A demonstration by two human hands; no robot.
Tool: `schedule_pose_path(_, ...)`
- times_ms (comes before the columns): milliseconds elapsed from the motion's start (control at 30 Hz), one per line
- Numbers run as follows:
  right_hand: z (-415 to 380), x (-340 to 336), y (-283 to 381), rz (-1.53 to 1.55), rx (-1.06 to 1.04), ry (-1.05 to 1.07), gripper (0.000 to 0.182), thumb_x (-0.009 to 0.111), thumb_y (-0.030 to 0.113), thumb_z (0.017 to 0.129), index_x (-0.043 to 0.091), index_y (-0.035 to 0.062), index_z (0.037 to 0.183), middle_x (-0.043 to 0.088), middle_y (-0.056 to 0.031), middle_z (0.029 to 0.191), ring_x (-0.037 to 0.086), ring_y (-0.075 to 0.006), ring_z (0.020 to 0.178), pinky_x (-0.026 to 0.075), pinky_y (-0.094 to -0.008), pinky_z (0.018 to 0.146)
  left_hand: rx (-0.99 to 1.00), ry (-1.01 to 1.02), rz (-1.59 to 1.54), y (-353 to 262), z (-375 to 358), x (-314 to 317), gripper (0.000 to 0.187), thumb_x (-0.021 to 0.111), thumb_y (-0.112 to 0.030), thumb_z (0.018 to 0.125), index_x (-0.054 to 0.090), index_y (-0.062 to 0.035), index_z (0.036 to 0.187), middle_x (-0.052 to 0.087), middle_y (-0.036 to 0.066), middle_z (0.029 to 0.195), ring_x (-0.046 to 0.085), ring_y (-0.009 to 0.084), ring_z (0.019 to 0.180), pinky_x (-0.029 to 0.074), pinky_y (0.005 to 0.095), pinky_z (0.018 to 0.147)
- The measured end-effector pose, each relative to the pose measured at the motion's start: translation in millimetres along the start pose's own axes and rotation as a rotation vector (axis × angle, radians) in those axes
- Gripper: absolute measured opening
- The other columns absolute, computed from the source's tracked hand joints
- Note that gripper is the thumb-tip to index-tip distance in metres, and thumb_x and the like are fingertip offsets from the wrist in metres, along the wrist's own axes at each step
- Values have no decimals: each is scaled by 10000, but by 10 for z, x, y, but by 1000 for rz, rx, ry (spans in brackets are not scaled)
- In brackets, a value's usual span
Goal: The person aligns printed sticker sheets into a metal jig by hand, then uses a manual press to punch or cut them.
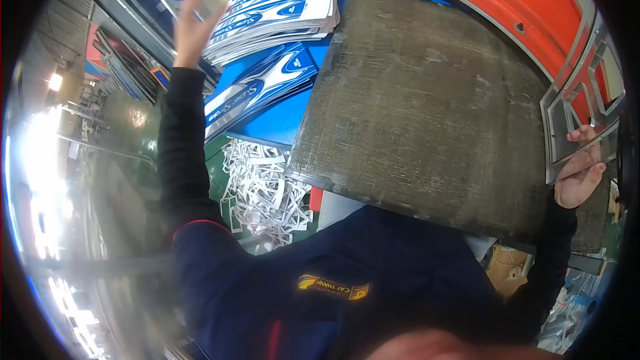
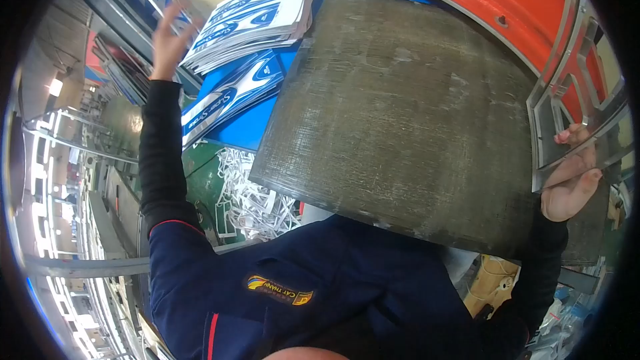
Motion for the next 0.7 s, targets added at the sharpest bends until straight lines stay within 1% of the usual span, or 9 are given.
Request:
schedule_pose_path(67, -8, 13, 42, 31, -51, -27, 855, 372, 670, 956, 506, -98, 1308, 532, -141, 1247, 502, -221, 1097, 353, -380, 976, 190, 269, 250, -232, -220, 578, 719, 836, -470, 743, 605, -180, 1359, 504, 158, 1462, 443, 349, 1375, 356, 437, 1121)
schedule_pose_path(167, -22, 45, 113, -14, -67, -102, 834, 362, 651, 969, 517, -104, 1287, 539, -143, 1201, 504, -218, 1083, 357, -376, 973, 12, 534, 98, -56, -206, 840, 451, 736, -409, 870, 705, -138, 1228, 583, 167, 1381, 548, 335, 1286, 404, 424, 1078)
schedule_pose_path(233, -14, 68, 120, -19, -75, -107, 819, 359, 637, 976, 513, -105, 1287, 540, -142, 1185, 503, -217, 1079, 358, -373, 974, -166, 470, -136, 242, -58, 754, 409, 707, -404, 896, 727, -116, 1186, 667, 159, 1257, 623, 324, 1192, 444, 391, 1032)
schedule_pose_path(267, -14, 76, 124, -21, -79, -106, 805, 356, 624, 982, 508, -105, 1287, 541, -140, 1169, 502, -215, 1074, 358, -369, 974, -143, 352, -28, 263, -23, 648, 409, 711, -398, 893, 730, -105, 1178, 709, 145, 1174, 669, 297, 1111, 474, 358, 983)
schedule_pose_path(367, -21, 120, 124, 52, -48, -41, 771, 351, 587, 997, 499, -111, 1289, 545, -139, 1164, 502, -214, 1071, 361, -367, 976, -61, 419, 101, -172, -213, 691, 375, 708, -386, 895, 751, -92, 1124, 718, 150, 1145, 675, 284, 1096, 491, 363, 959)
schedule_pose_path(433, -15, 167, 162, 59, -51, -50, 760, 349, 576, 1001, 497, -113, 1285, 547, -137, 1155, 500, -211, 1068, 360, -362, 974, 9, 389, 93, 18, -278, 747, 360, 706, -368, 898, 757, -73, 1098, 737, 151, 1079, 697, 251, 1013, 507, 345, 901)
schedule_pose_path(500, -6, 166, 164, 66, -53, -60, 749, 347, 564, 1005, 495, -115, 1281, 549, -136, 1145, 498, -209, 1065, 359, -358, 973, -336, 358, -34, 500, -262, 740, 354, 706, -340, 901, 748, -61, 1114, 745, 145, 1026, 689, 202, 928, 495, 324, 870)
schedule_pose_path(633, -2, 158, 172, 64, -84, -41, 712, 349, 528, 1023, 498, -121, 1277, 557, -152, 1165, 513, -217, 1065, 379, -371, 956, -373, 130, -424, 763, -269, 771, 333, 694, -273, 919, 740, 20, 1069, 735, 43, 912, 634, 113, 819, 483, 263, 761)
schedule_pose_path(700, 2, 134, 194, 25, -112, -61, 701, 349, 514, 1031, 497, -124, 1281, 560, -163, 1187, 521, -222, 1064, 388, -375, 950, -436, 194, -450, 828, -272, 817, 319, 681, -236, 927, 732, 54, 1051, 717, 19, 916, 615, 95, 812, 468, 240, 723)
Point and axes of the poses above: each hand's wrist, its own z-axis towards the middle knuckle, its own x-axis out of the palm, y = z × x, the point moved 8 cm from there along z, towards the middle knuckle
